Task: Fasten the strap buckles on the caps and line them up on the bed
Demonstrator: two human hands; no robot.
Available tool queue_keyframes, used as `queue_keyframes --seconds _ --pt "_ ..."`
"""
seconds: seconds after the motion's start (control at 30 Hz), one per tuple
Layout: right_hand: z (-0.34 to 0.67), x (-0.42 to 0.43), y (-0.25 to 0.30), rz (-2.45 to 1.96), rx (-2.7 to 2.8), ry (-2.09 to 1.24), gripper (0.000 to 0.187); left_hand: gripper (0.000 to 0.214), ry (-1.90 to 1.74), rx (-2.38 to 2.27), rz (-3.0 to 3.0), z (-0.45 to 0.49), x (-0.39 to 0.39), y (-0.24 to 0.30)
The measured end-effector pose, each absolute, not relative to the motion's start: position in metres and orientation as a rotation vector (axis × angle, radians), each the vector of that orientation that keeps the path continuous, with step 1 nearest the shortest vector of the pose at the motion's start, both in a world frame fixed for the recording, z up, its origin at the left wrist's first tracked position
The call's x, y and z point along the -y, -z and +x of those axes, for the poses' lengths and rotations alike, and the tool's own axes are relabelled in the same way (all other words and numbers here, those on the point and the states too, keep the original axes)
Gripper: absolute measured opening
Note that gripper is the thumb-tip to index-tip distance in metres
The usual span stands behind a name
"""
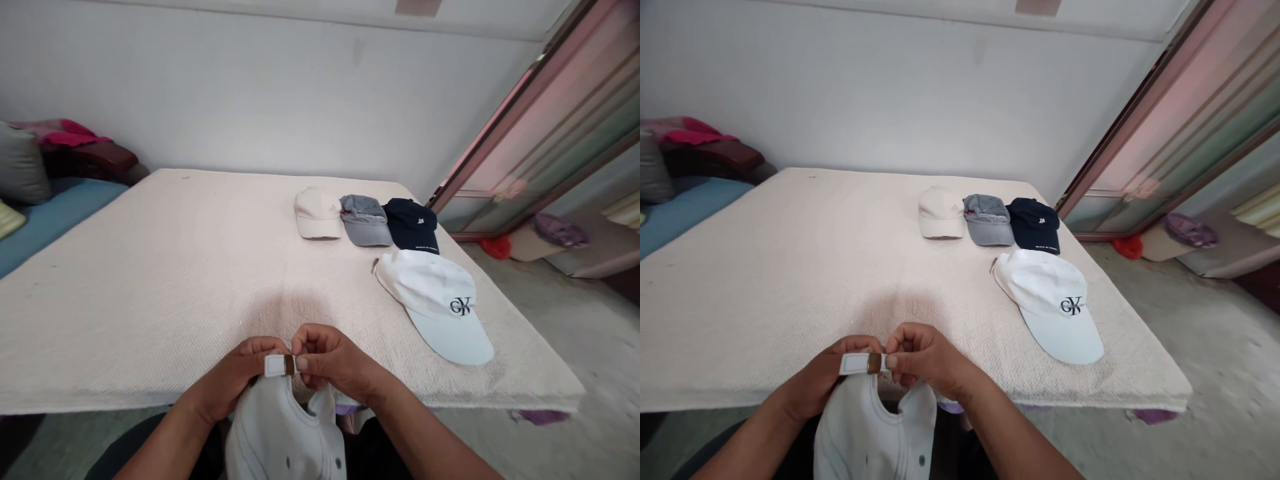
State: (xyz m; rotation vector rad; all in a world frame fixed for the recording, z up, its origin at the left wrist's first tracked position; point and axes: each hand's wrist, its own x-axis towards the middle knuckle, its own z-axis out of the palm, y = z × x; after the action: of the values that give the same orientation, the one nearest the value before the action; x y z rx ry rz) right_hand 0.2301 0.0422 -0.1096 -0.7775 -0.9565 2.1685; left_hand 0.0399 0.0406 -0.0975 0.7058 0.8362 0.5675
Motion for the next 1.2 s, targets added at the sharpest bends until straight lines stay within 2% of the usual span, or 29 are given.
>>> queue_keyframes --seconds 0.37,0.53,0.73,1.2 --pt "0.229 -0.041 0.108 -0.828 0.974 -2.148 0.027 0.024 -0.548 -0.823 0.873 0.040 -0.041 0.097" --pt "0.229 -0.042 0.108 -0.929 1.045 -2.104 0.027 0.046 -0.516 -0.755 0.930 0.033 -0.042 0.104" --pt "0.227 -0.042 0.107 -0.972 1.039 -2.080 0.022 0.026 -0.380 -0.819 1.049 0.029 -0.046 0.098" --pt "0.227 -0.040 0.105 -0.887 0.981 -2.152 0.023 0.034 -0.346 -0.816 1.032 0.032 -0.043 0.100"
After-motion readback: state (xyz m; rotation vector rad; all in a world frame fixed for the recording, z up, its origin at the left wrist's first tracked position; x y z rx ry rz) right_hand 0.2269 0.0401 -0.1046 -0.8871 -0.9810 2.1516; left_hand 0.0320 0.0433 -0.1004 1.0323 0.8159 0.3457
